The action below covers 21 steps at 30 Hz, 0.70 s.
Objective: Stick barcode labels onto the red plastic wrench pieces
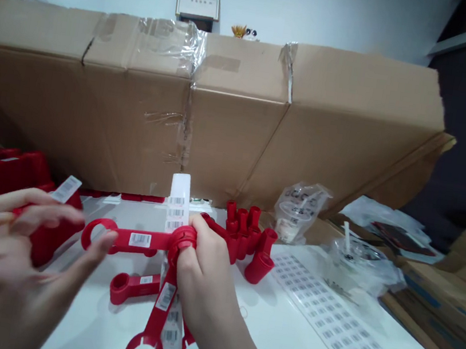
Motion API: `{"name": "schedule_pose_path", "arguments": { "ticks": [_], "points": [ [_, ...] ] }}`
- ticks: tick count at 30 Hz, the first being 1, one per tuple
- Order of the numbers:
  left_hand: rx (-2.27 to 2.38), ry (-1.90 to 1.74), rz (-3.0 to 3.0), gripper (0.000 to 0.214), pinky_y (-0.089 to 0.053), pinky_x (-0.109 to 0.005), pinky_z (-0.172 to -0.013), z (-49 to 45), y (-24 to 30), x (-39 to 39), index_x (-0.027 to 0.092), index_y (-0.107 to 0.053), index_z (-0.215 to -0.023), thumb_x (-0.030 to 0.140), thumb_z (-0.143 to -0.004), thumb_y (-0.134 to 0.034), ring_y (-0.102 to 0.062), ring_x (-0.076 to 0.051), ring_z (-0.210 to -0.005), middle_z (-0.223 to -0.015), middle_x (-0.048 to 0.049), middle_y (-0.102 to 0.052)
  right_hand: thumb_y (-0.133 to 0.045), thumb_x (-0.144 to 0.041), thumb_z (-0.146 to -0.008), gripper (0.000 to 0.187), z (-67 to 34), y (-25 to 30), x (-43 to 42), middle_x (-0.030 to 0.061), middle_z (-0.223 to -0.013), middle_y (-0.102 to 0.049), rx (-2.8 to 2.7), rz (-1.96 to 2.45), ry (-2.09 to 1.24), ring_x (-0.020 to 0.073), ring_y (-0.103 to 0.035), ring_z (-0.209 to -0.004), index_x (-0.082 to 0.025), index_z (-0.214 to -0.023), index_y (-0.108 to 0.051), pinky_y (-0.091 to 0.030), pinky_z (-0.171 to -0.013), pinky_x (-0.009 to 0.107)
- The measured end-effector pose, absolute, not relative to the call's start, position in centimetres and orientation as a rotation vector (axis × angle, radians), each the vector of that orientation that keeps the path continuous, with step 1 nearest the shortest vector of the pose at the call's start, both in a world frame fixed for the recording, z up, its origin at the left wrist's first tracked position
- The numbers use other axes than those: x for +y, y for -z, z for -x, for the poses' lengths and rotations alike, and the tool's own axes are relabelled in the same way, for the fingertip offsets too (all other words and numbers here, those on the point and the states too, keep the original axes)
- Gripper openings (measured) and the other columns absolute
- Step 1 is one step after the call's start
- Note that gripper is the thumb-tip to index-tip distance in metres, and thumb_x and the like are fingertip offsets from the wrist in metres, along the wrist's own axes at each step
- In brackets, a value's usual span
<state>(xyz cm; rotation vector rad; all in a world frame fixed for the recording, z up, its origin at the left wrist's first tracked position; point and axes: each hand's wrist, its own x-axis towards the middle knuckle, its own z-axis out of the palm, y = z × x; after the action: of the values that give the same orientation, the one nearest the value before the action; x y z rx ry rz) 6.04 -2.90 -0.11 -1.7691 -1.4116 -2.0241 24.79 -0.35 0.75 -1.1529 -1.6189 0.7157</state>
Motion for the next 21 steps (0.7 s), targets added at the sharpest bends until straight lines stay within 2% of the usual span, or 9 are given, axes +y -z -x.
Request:
{"name": "schedule_pose_path", "arguments": {
  "ticks": [2,4,6,8,10,12,17,19,21],
  "points": [
    [-1.192,1.850,1.770,0.064,-0.050,-0.052,-0.101,-6.5,1.0,-2.0,0.027,-0.034,-0.109,0.035,-0.074,-0.087,-0.052,-0.032,-0.123,-0.131,-0.0127,-0.040,-0.041,-0.016,-0.094,0.020,-24.4,-0.6,-0.7,-0.0028,-0.070,-0.052,-1.639,1.118,-0.743,0.0162,-0.048,-0.066,-0.023,-0.075,-0.045,-0.036,-0.057,0.029],
    [-1.186,1.849,1.896,0.073,-0.051,-0.054,-0.100,-6.8,2.0,-1.1,0.030,-0.027,-0.116,0.034,-0.076,-0.087,-0.053,-0.033,-0.125,-0.139,-0.0147,-0.035,-0.041,-0.018,-0.096,0.021,-24.1,-0.6,-0.9,-0.0031,-0.069,-0.051,-1.655,1.096,-0.753,0.0163,-0.048,-0.066,-0.023,-0.076,-0.044,-0.036,-0.057,0.029],
    [-1.340,1.959,2.071,0.068,-0.059,-0.048,-0.087,-6.7,2.5,-0.5,0.031,-0.027,-0.117,0.035,-0.079,-0.083,-0.066,-0.025,-0.104,-0.142,-0.0127,-0.033,-0.040,-0.020,-0.097,0.022,-24.2,-0.7,-0.8,-0.0027,-0.070,-0.053,-1.653,1.100,-0.735,0.0164,-0.047,-0.065,-0.023,-0.075,-0.043,-0.036,-0.057,0.029],
    [-1.516,2.120,2.210,0.060,-0.061,-0.037,-0.070,-6.3,2.2,-0.3,0.033,-0.029,-0.113,0.034,-0.082,-0.080,-0.066,-0.014,-0.078,-0.138,-0.0074,-0.034,-0.041,-0.023,-0.098,0.024,-24.5,-0.9,-0.6,-0.0018,-0.071,-0.056,-1.643,1.111,-0.720,0.0166,-0.048,-0.065,-0.023,-0.074,-0.044,-0.037,-0.057,0.029],
    [-1.615,2.309,2.283,0.056,-0.058,-0.029,-0.061,-5.8,1.5,-0.5,0.034,-0.030,-0.110,0.030,-0.083,-0.079,-0.060,-0.008,-0.068,-0.130,-0.0020,-0.036,-0.042,-0.024,-0.098,0.024,-24.9,-1.0,-0.4,-0.0011,-0.073,-0.058,-1.640,1.110,-0.733,0.0170,-0.050,-0.066,-0.022,-0.074,-0.046,-0.038,-0.057,0.029],
    [-1.647,2.511,2.307,0.059,-0.055,-0.025,-0.057,-5.2,0.5,-0.7,0.035,-0.030,-0.109,0.028,-0.080,-0.081,-0.058,-0.007,-0.068,-0.122,0.0008,-0.038,-0.042,-0.024,-0.098,0.025,-25.2,-1.2,-0.2,-0.0009,-0.073,-0.059,-1.642,1.104,-0.750,0.0174,-0.051,-0.067,-0.022,-0.074,-0.047,-0.038,-0.058,0.029],
    [-1.923,3.029,2.290,0.062,-0.057,-0.024,-0.065,-3.2,-1.7,-1.5,0.032,-0.037,-0.118,0.031,-0.079,-0.086,-0.066,-0.010,-0.068,-0.104,0.0022,-0.060,-0.041,-0.024,-0.099,0.027,-25.7,-1.4,-0.1,-0.0015,-0.072,-0.055,-1.617,1.125,-0.741,0.0171,-0.049,-0.066,-0.022,-0.073,-0.046,-0.036,-0.058,0.029],
    [-2.003,3.204,2.312,0.059,-0.058,-0.024,-0.067,-2.4,-2.3,-1.8,0.028,-0.042,-0.118,0.029,-0.079,-0.087,-0.069,-0.011,-0.066,-0.097,0.0000,-0.069,-0.042,-0.025,-0.099,0.027,-25.8,-1.6,-0.1,-0.0015,-0.071,-0.054,-1.604,1.127,-0.763,0.0170,-0.048,-0.066,-0.022,-0.072,-0.046,-0.036,-0.059,0.029],
    [-2.004,3.305,2.353,0.063,-0.060,-0.024,-0.072,-1.8,-2.6,-1.9,0.025,-0.044,-0.123,0.021,-0.077,-0.088,-0.073,-0.014,-0.072,-0.101,-0.0054,-0.074,-0.042,-0.026,-0.099,0.027,-25.9,-1.8,-0.2,-0.0010,-0.071,-0.055,-1.589,1.126,-0.792,0.0173,-0.048,-0.066,-0.022,-0.073,-0.049,-0.035,-0.058,0.030]
  ]
}}
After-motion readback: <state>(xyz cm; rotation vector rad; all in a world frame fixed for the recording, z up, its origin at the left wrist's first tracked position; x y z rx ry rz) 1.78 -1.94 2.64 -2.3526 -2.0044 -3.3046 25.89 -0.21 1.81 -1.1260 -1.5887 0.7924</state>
